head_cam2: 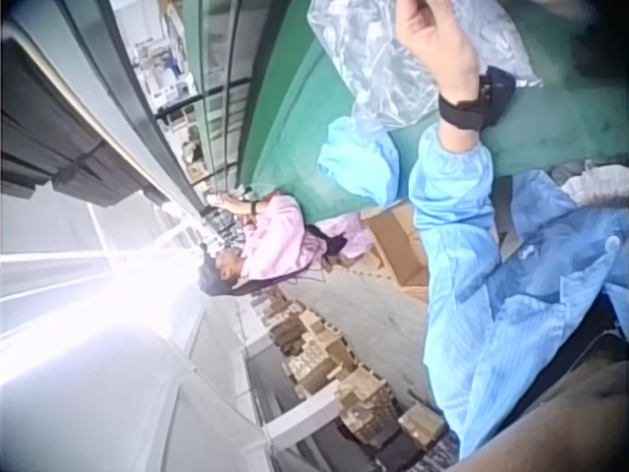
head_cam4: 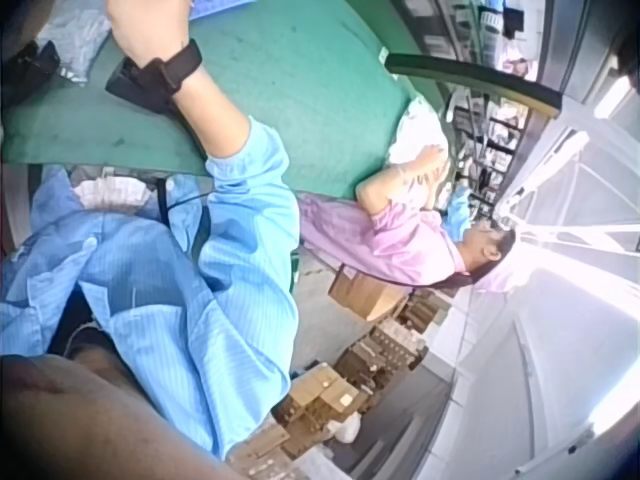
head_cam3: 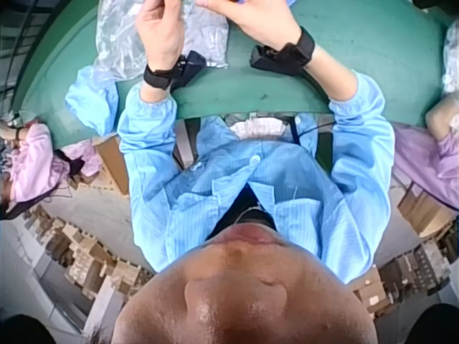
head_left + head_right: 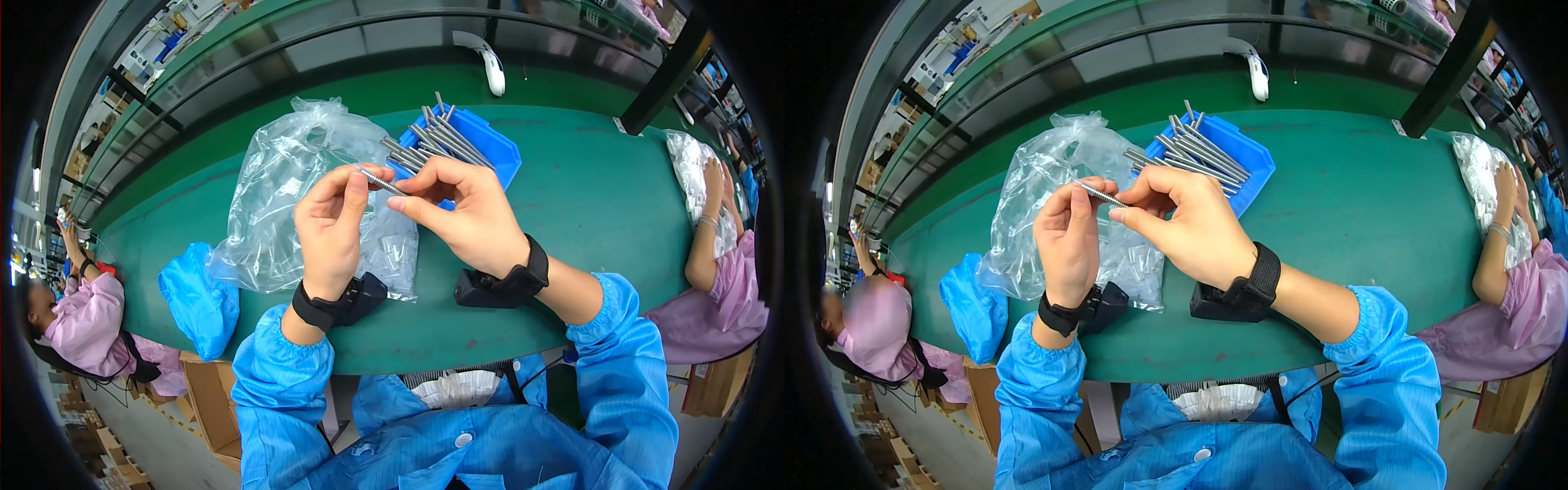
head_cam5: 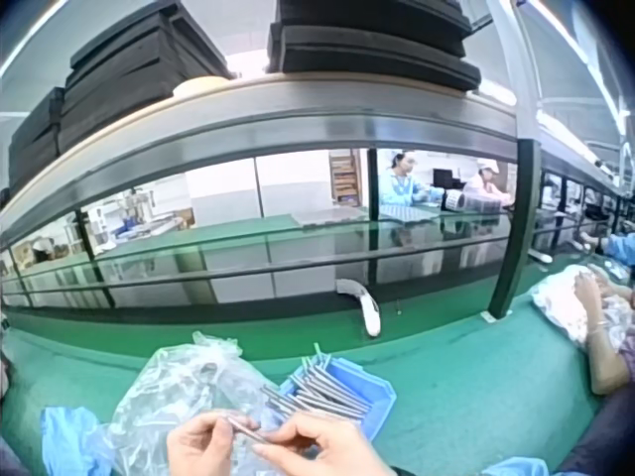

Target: Inspecting and sorting metal pins on an industrial assembly line.

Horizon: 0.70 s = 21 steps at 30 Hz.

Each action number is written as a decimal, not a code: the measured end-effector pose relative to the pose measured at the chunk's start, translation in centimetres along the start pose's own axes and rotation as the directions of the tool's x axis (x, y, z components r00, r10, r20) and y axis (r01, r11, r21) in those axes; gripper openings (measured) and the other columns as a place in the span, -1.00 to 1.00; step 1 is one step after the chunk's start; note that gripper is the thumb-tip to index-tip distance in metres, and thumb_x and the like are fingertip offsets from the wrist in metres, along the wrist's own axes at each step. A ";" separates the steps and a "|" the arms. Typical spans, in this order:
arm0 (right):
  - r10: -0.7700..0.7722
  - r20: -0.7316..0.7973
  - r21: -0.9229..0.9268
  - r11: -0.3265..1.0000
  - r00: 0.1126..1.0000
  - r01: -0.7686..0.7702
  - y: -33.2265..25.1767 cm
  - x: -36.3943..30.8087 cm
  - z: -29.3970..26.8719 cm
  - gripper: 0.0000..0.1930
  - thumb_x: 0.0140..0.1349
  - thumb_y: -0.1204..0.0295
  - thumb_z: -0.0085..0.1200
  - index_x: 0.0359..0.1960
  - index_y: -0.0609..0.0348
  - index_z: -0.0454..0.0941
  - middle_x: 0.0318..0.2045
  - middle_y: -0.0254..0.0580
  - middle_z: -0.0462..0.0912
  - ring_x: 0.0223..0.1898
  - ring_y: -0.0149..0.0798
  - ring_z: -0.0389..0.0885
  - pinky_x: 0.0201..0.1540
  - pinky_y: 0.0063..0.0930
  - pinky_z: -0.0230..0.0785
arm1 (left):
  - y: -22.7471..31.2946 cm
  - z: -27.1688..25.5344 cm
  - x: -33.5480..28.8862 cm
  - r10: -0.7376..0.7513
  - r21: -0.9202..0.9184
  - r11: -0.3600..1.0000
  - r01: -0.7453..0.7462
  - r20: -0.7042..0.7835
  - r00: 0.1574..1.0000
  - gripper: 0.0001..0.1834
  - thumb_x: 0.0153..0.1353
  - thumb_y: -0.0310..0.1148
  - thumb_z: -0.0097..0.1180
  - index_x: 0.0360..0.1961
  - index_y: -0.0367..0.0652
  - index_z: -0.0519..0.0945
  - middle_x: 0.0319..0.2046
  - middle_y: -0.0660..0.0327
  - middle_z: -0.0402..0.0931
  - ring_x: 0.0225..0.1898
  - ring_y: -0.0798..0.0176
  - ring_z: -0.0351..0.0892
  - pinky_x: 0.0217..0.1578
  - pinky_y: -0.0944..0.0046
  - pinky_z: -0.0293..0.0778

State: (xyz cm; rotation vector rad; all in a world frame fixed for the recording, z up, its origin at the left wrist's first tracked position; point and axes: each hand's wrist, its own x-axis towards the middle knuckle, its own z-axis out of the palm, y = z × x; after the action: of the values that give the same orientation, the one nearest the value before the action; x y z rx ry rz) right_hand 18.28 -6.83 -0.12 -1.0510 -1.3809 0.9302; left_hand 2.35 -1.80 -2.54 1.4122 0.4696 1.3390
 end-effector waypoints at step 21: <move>-0.037 0.043 -0.058 0.998 0.998 0.040 0.8 0.1 -0.1 -0.85 0.14 0.47 0.18 -0.43 0.32 0.51 -0.50 -0.24 0.58 -0.53 -0.52 0.49 -0.46 -0.57 0.36 | 0.0 0.2 0.1 0.026 0.049 0.998 -0.026 -0.004 1.000 -0.82 0.30 -0.45 0.02 -0.25 -0.38 0.57 -0.26 0.07 0.59 -0.16 0.25 0.56 -0.07 0.31 0.43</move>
State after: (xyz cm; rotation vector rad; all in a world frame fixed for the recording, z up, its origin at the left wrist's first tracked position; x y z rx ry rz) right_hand 18.42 -6.52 -0.83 -1.0508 -1.4656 0.8923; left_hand 2.56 -1.77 -2.41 1.4604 0.4916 1.3601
